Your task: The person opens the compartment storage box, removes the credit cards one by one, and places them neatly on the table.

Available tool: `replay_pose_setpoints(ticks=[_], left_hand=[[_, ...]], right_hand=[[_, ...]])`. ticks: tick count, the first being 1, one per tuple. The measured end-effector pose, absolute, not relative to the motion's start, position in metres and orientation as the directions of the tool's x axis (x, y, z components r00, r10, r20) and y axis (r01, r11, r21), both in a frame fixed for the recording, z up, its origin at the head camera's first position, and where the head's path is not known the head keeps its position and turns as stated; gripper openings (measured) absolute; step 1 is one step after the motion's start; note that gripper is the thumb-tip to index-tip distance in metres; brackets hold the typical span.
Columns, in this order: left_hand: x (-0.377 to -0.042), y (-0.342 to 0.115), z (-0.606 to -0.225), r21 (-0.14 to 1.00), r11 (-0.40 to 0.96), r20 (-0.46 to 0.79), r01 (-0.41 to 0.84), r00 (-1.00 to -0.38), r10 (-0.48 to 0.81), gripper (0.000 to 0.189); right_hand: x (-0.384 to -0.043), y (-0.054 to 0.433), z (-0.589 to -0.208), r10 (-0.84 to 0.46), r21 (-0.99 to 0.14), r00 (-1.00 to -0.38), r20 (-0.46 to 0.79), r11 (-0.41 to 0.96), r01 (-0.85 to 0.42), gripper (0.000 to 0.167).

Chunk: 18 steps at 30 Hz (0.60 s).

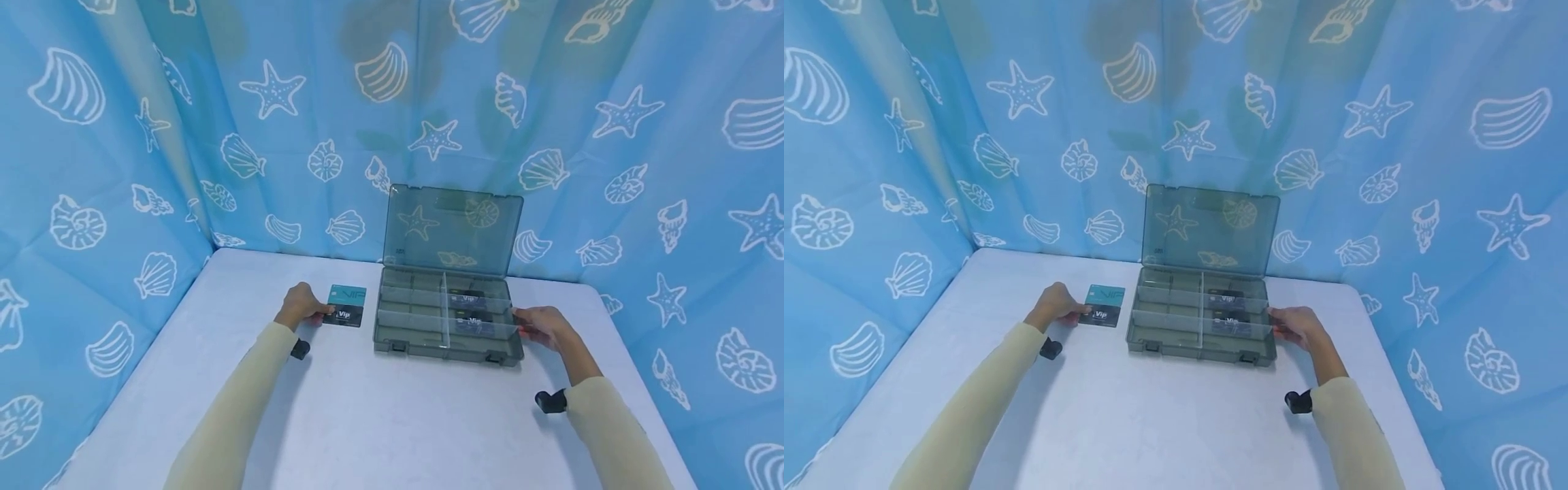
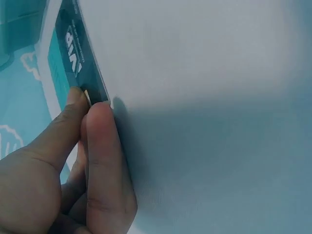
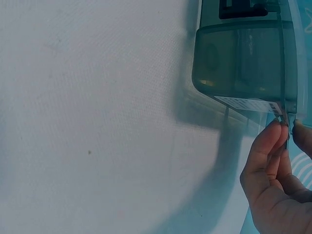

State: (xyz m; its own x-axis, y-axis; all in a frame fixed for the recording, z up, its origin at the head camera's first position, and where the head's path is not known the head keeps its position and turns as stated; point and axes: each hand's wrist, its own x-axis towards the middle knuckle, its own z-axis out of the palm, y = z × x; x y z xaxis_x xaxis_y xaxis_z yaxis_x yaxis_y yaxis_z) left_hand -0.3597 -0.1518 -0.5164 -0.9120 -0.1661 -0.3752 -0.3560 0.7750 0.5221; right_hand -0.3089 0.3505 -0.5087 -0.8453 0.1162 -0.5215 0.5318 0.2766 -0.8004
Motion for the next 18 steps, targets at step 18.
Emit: replay_pose_setpoints(ticks=[18], left_hand=[[-0.34,-0.009,-0.48,0.974,-0.056,-0.189,-0.218,-0.928,0.321,0.048]], right_hand=[[-0.307,0.349,-0.506,0.133,-0.804,-0.845,-0.519,0.26,0.534,0.052]])
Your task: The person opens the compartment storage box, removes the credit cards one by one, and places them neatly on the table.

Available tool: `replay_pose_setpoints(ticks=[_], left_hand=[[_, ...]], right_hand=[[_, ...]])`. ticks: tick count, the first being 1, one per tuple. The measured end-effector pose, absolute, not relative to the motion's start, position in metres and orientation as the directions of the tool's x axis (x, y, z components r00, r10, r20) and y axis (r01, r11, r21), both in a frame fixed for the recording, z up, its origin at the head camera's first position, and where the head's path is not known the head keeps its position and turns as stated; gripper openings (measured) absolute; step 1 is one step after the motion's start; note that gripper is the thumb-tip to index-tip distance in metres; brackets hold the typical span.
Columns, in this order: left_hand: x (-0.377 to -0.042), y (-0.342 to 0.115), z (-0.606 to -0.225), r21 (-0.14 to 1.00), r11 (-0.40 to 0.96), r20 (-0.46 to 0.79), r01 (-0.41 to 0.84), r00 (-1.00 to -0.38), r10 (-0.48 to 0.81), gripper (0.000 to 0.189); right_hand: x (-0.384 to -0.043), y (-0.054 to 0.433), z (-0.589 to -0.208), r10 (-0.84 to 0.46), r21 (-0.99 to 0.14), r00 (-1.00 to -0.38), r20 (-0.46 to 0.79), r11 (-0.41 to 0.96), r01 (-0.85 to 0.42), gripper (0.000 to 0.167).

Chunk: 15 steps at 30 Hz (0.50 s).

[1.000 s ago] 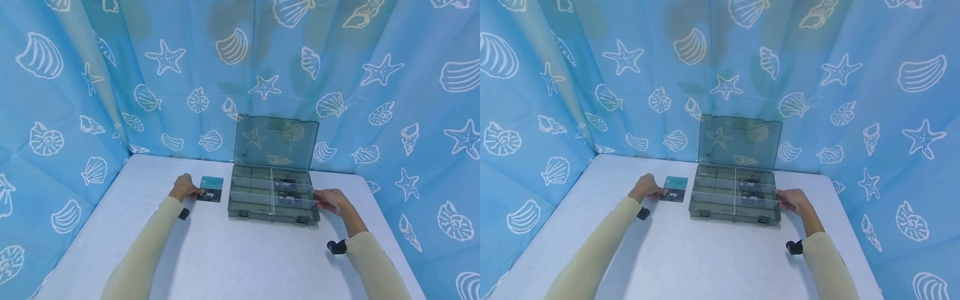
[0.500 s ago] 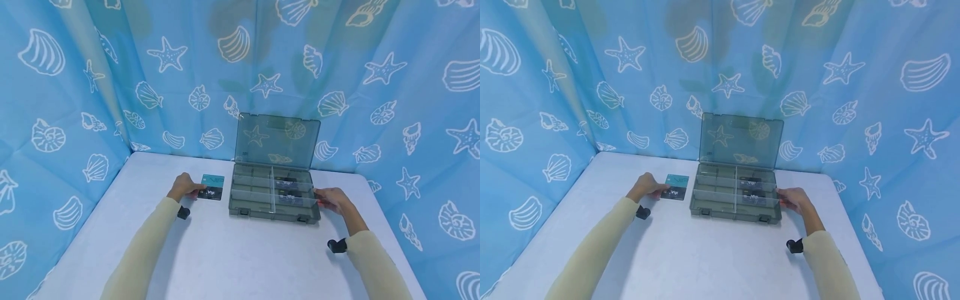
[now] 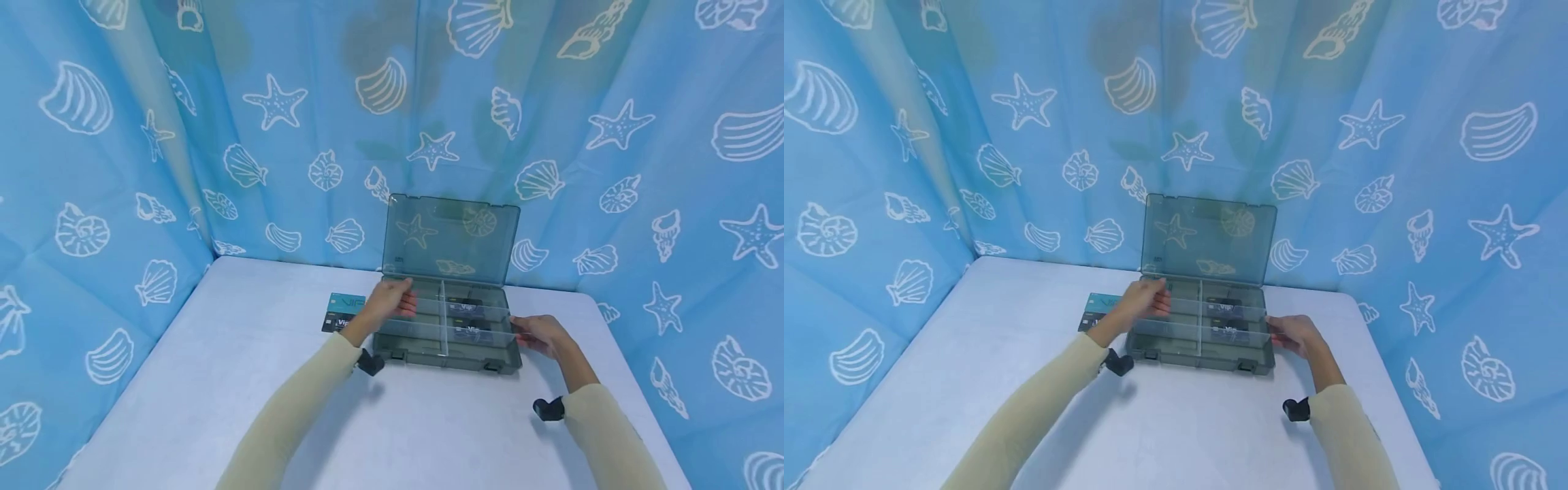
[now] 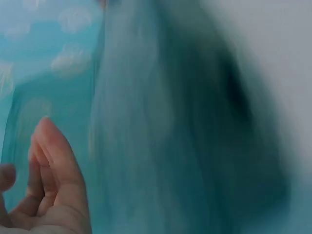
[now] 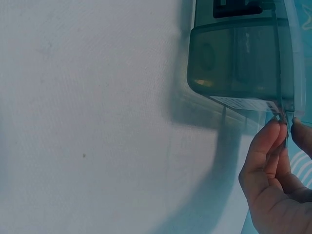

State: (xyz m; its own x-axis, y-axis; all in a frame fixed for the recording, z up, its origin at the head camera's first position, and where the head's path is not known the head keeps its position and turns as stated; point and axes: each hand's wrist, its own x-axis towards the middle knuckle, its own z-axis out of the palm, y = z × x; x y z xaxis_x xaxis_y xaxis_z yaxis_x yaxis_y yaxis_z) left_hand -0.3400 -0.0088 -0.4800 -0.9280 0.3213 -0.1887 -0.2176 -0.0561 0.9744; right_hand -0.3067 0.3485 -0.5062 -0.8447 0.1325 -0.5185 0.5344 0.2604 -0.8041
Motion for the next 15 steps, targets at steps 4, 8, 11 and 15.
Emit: replay_pose_setpoints(ticks=[4,8,11,15], left_hand=[[-0.331,0.038,-0.478,0.918,-0.226,-0.208,-0.325,-0.882,0.423,0.063],[-0.328,0.061,-0.474,0.883,-0.261,-0.231,-0.389,-0.846,0.48,0.079],[-0.327,0.067,-0.474,0.872,-0.229,-0.279,-0.432,-0.824,0.494,0.082],[-0.325,0.068,-0.473,0.854,-0.202,-0.326,-0.479,-0.796,0.511,0.082]], right_hand=[[-0.307,0.351,-0.507,0.148,-0.798,-0.842,-0.519,0.268,0.539,0.052],[-0.307,0.351,-0.508,0.141,-0.806,-0.849,-0.509,0.268,0.528,0.054],[-0.306,0.35,-0.509,0.129,-0.811,-0.852,-0.508,0.261,0.523,0.053],[-0.303,0.35,-0.51,0.126,-0.817,-0.853,-0.507,0.245,0.522,0.05]])
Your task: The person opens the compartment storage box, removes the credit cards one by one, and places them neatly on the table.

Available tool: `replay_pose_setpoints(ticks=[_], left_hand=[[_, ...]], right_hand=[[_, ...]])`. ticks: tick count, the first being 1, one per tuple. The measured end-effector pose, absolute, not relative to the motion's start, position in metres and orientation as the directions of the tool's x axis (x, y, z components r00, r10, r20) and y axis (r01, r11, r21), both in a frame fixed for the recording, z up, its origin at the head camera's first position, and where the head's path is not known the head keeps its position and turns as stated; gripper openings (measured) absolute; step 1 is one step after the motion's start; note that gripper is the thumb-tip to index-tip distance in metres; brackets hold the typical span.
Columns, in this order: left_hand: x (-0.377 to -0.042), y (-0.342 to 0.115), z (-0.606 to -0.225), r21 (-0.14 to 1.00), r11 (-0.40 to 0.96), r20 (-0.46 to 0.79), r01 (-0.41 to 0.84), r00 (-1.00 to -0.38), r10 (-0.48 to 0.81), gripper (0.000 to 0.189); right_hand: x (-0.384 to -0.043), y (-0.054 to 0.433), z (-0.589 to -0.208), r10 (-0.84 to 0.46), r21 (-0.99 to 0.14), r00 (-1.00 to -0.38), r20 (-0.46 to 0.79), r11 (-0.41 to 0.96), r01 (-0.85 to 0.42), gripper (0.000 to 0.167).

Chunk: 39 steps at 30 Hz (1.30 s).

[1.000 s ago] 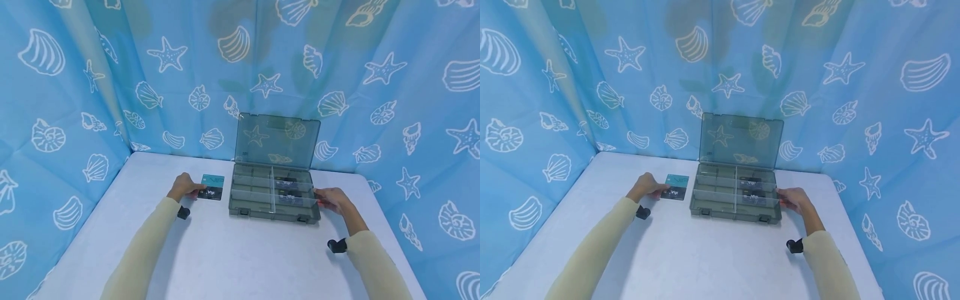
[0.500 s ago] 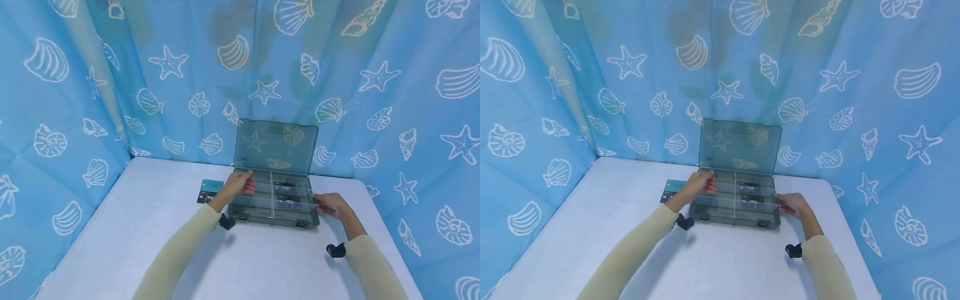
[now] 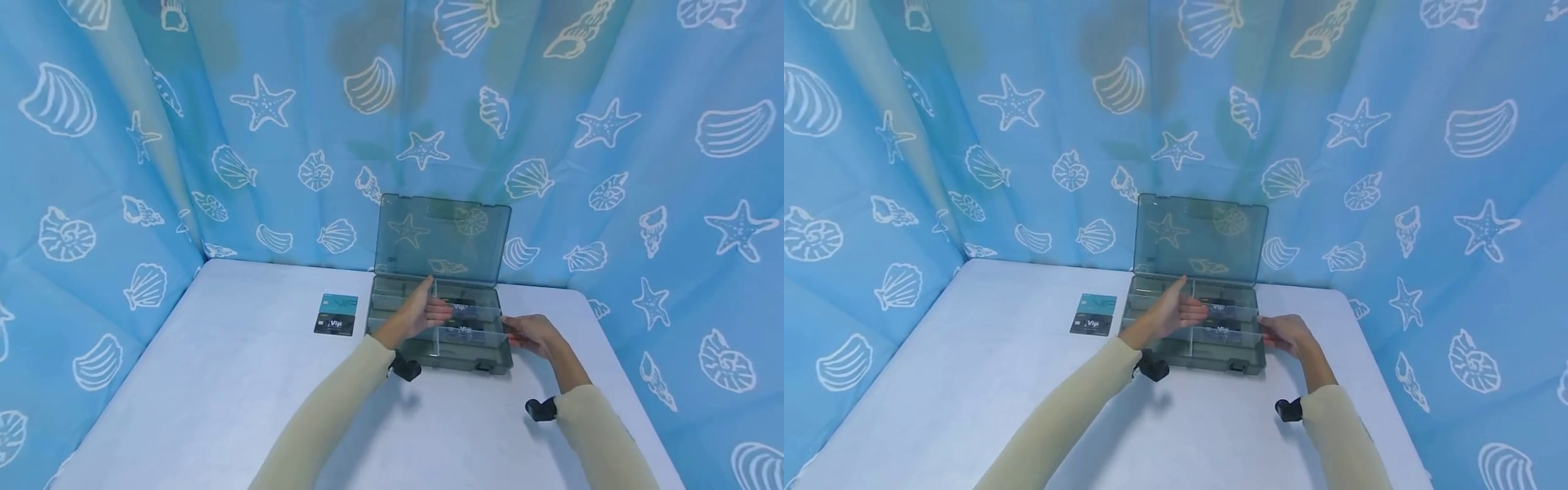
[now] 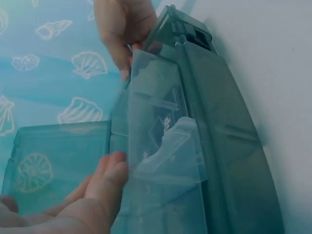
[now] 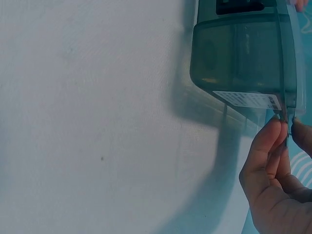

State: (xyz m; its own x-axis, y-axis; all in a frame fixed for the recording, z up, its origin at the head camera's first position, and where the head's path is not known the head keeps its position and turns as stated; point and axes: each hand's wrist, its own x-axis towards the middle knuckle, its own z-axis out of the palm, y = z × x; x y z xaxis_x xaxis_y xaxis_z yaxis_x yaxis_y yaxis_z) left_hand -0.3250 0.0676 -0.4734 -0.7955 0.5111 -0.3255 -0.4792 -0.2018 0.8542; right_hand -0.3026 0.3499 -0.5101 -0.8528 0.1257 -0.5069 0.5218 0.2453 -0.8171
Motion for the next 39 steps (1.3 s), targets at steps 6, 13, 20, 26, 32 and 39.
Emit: replay_pose_setpoints(ticks=[6,13,20,26,32,39], left_hand=[[-0.329,0.084,-0.46,0.806,-0.115,-0.447,-0.58,-0.724,0.525,0.089],[-0.34,0.105,-0.455,0.715,-0.113,-0.555,-0.69,-0.658,0.509,0.087],[-0.348,0.114,-0.458,0.726,0.006,-0.595,-0.687,-0.625,0.506,0.089],[-0.348,0.122,-0.458,0.732,-0.033,-0.582,-0.68,-0.65,0.488,0.087],[-0.345,0.126,-0.461,0.673,-0.174,-0.566,-0.719,-0.652,0.505,0.09],[-0.346,0.121,-0.469,0.579,-0.287,-0.594,-0.763,-0.636,0.493,0.095]], right_hand=[[-0.302,0.351,-0.51,0.137,-0.815,-0.85,-0.508,0.241,0.526,0.05],[-0.303,0.35,-0.511,0.149,-0.804,-0.844,-0.515,0.257,0.537,0.05],[-0.302,0.351,-0.511,0.143,-0.79,-0.83,-0.539,0.256,0.557,0.051],[-0.305,0.353,-0.507,0.134,-0.795,-0.836,-0.533,0.26,0.548,0.05],[-0.306,0.353,-0.505,0.147,-0.787,-0.83,-0.539,0.264,0.558,0.049],[-0.306,0.351,-0.507,0.172,-0.779,-0.821,-0.545,0.258,0.571,0.046]])
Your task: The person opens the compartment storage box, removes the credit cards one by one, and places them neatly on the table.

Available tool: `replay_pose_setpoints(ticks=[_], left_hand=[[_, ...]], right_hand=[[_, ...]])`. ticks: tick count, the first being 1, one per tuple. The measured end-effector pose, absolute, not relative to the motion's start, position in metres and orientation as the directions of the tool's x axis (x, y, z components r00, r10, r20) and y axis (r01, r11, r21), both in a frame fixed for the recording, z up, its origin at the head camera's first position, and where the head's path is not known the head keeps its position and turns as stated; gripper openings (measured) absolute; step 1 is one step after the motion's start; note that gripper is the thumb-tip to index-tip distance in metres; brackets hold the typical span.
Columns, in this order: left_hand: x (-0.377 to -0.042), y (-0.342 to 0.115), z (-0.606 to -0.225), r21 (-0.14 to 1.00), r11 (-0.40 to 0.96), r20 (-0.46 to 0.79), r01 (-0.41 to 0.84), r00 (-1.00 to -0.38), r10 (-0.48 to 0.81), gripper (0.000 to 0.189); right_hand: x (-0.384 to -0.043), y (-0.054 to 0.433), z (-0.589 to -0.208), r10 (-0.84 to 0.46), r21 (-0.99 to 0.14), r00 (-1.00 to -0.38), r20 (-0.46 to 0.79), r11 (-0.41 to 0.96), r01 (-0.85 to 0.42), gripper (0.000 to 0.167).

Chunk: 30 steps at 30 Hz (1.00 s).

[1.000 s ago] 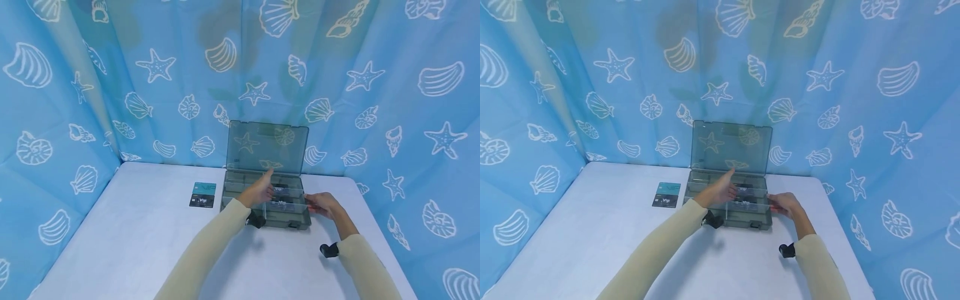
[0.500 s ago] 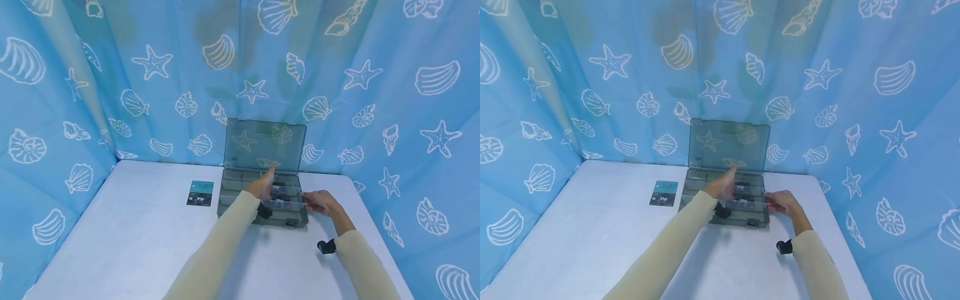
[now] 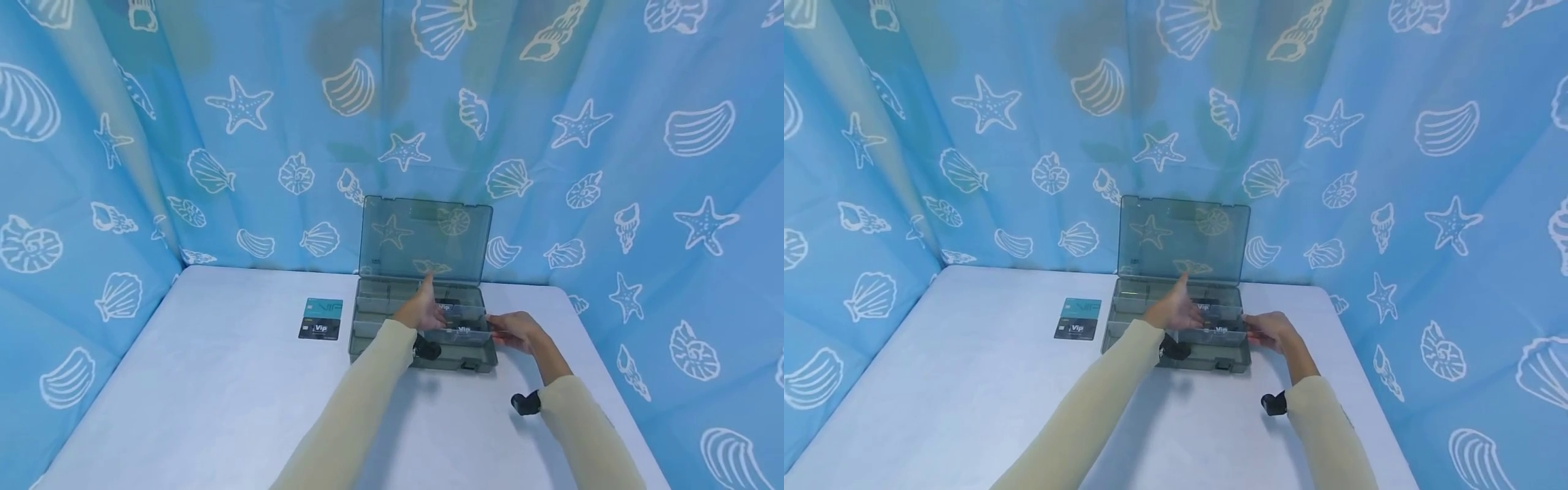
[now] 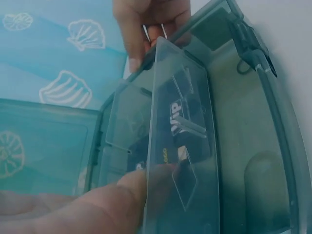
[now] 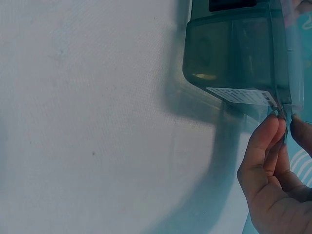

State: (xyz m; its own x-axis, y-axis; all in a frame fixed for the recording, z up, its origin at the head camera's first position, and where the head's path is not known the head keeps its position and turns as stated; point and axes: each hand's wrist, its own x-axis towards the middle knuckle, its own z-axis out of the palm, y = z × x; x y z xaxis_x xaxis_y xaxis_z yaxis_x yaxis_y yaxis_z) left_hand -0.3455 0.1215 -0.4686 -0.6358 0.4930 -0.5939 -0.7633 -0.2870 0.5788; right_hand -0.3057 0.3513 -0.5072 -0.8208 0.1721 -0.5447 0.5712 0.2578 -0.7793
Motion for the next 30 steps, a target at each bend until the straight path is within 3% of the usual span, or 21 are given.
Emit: replay_pose_setpoints(ticks=[15,23,30], left_hand=[[-0.3478,0.1236,-0.4781,0.567,-0.354,-0.604,-0.743,-0.668,0.435,0.088],[-0.3482,0.1261,-0.4735,0.617,-0.27,-0.612,-0.739,-0.666,0.425,0.087],[-0.3487,0.1251,-0.4784,0.581,-0.326,-0.617,-0.746,-0.665,0.421,0.086]], right_hand=[[-0.3024,0.3525,-0.5087,0.181,-0.784,-0.819,-0.544,0.237,0.573,0.044],[-0.3041,0.3525,-0.5077,0.178,-0.782,-0.816,-0.55,0.233,0.578,0.045],[-0.304,0.3515,-0.5072,0.163,-0.786,-0.82,-0.549,0.232,0.573,0.049]])
